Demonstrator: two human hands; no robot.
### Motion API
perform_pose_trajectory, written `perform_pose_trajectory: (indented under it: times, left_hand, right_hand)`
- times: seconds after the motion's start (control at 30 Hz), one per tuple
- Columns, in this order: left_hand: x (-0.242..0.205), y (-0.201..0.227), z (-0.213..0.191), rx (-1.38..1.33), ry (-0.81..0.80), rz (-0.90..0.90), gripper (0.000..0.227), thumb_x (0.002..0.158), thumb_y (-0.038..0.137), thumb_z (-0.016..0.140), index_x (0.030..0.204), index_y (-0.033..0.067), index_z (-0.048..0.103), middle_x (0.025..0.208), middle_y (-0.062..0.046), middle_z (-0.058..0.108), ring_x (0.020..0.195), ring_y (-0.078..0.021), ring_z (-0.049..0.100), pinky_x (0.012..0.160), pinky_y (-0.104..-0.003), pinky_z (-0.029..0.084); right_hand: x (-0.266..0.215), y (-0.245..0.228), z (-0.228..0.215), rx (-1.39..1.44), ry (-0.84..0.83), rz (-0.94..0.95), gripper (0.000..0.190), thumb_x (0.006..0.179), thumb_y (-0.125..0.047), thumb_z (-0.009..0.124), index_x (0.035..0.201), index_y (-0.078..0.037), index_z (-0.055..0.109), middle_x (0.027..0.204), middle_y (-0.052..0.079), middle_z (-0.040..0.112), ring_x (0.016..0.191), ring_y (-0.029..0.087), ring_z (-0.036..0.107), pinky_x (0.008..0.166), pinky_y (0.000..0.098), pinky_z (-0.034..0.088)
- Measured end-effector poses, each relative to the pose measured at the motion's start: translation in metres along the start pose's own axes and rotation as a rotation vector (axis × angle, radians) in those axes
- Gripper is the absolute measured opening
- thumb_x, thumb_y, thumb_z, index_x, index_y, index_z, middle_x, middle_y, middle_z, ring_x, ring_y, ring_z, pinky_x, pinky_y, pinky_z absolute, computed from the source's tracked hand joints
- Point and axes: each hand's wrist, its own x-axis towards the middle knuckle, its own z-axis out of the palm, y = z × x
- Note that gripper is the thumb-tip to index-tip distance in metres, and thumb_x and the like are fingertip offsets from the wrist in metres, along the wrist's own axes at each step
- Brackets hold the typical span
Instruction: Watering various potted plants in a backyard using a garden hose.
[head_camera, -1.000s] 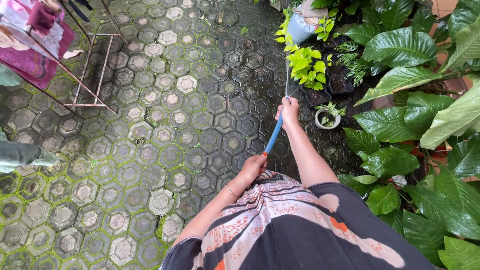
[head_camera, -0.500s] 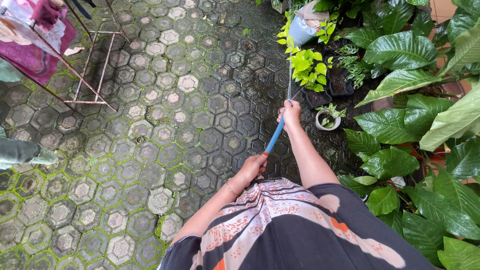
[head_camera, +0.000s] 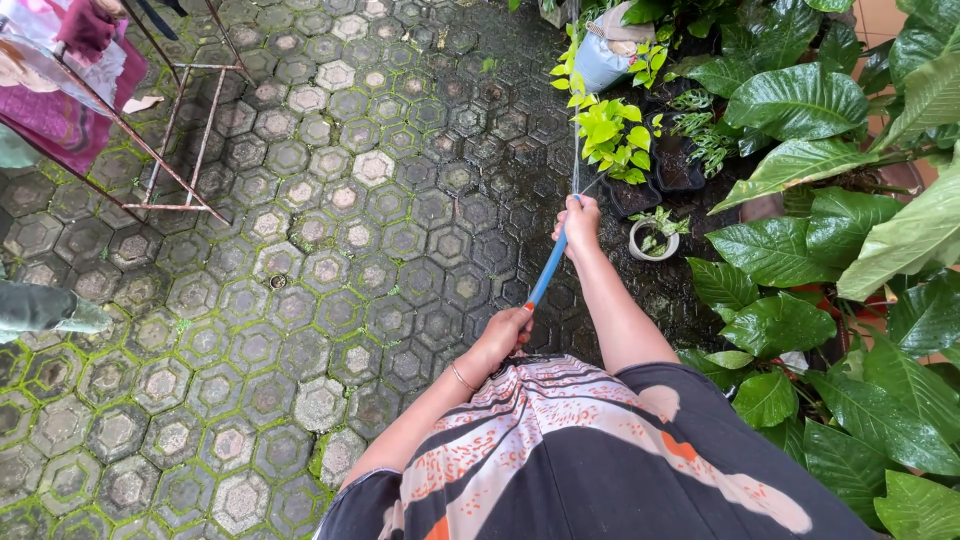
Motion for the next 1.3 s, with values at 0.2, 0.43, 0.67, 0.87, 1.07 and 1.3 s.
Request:
perform_pose_trajectory:
  times: [0.2, 0.43, 0.67, 0.87, 1.07, 1.3]
  left_hand:
    - [0.003, -0.001, -0.004, 0.003, -0.006, -0.019, 0.041, 0.102, 0.047, 0.05, 0.079, 0.0127, 0.057, 0.056, -0.001, 0.039, 0.041, -0.0074, 0.031, 0.037, -0.019, 0.022]
    - [0.006, -0.009, -0.006, 0.002, 0.016, 0.054, 0.041, 0.103, 0.044, 0.051, 0.078, 0.0114, 0.057, 0.054, -0.002, 0.04, 0.038, -0.008, 0.033, 0.036, -0.02, 0.024]
    - [0.012, -0.015, -0.011, 0.02, 0.022, 0.091, 0.039, 0.103, 0.042, 0.051, 0.079, 0.0114, 0.058, 0.055, -0.003, 0.041, 0.038, -0.008, 0.034, 0.036, -0.02, 0.024]
    - [0.007, -0.013, -0.007, 0.02, 0.014, 0.073, 0.039, 0.103, 0.041, 0.05, 0.078, 0.0115, 0.058, 0.054, -0.003, 0.041, 0.038, -0.0085, 0.034, 0.036, -0.021, 0.024]
    - [0.018, -0.026, -0.007, 0.02, -0.005, 0.038, 0.042, 0.103, 0.046, 0.051, 0.079, 0.0123, 0.059, 0.055, -0.003, 0.041, 0.039, -0.0088, 0.032, 0.037, -0.02, 0.023]
    - [0.021, -0.028, -0.005, 0.005, -0.008, 0.036, 0.043, 0.103, 0.048, 0.051, 0.079, 0.0121, 0.058, 0.056, -0.002, 0.039, 0.04, -0.0076, 0.029, 0.038, -0.019, 0.021]
  right_hand:
    - [0.0, 0.003, -0.001, -0.02, 0.014, -0.002, 0.029, 0.102, -0.024, 0.05, 0.123, -0.005, 0.047, 0.061, 0.002, 0.045, 0.037, 0.013, 0.047, 0.028, 0.0303, 0.044]
    - [-0.022, -0.028, 0.011, -0.003, -0.01, -0.056, 0.027, 0.103, -0.024, 0.051, 0.123, -0.006, 0.047, 0.061, 0.002, 0.045, 0.036, 0.012, 0.047, 0.028, 0.0292, 0.043]
    - [-0.02, -0.026, 0.015, 0.017, -0.022, -0.057, 0.028, 0.102, -0.024, 0.052, 0.122, -0.006, 0.047, 0.062, 0.002, 0.045, 0.036, 0.012, 0.046, 0.028, 0.0298, 0.043]
    - [-0.009, -0.011, 0.004, 0.03, -0.006, -0.037, 0.03, 0.102, -0.024, 0.051, 0.125, -0.006, 0.046, 0.062, 0.003, 0.046, 0.036, 0.013, 0.046, 0.027, 0.0304, 0.043]
    - [-0.01, -0.005, -0.004, 0.03, -0.001, -0.012, 0.028, 0.102, -0.023, 0.051, 0.124, -0.006, 0.046, 0.061, 0.001, 0.045, 0.036, 0.012, 0.045, 0.027, 0.0289, 0.042]
    - [-0.009, -0.007, -0.006, 0.009, -0.011, -0.022, 0.029, 0.103, -0.023, 0.05, 0.125, -0.005, 0.045, 0.062, 0.0, 0.047, 0.036, 0.011, 0.048, 0.027, 0.0283, 0.044]
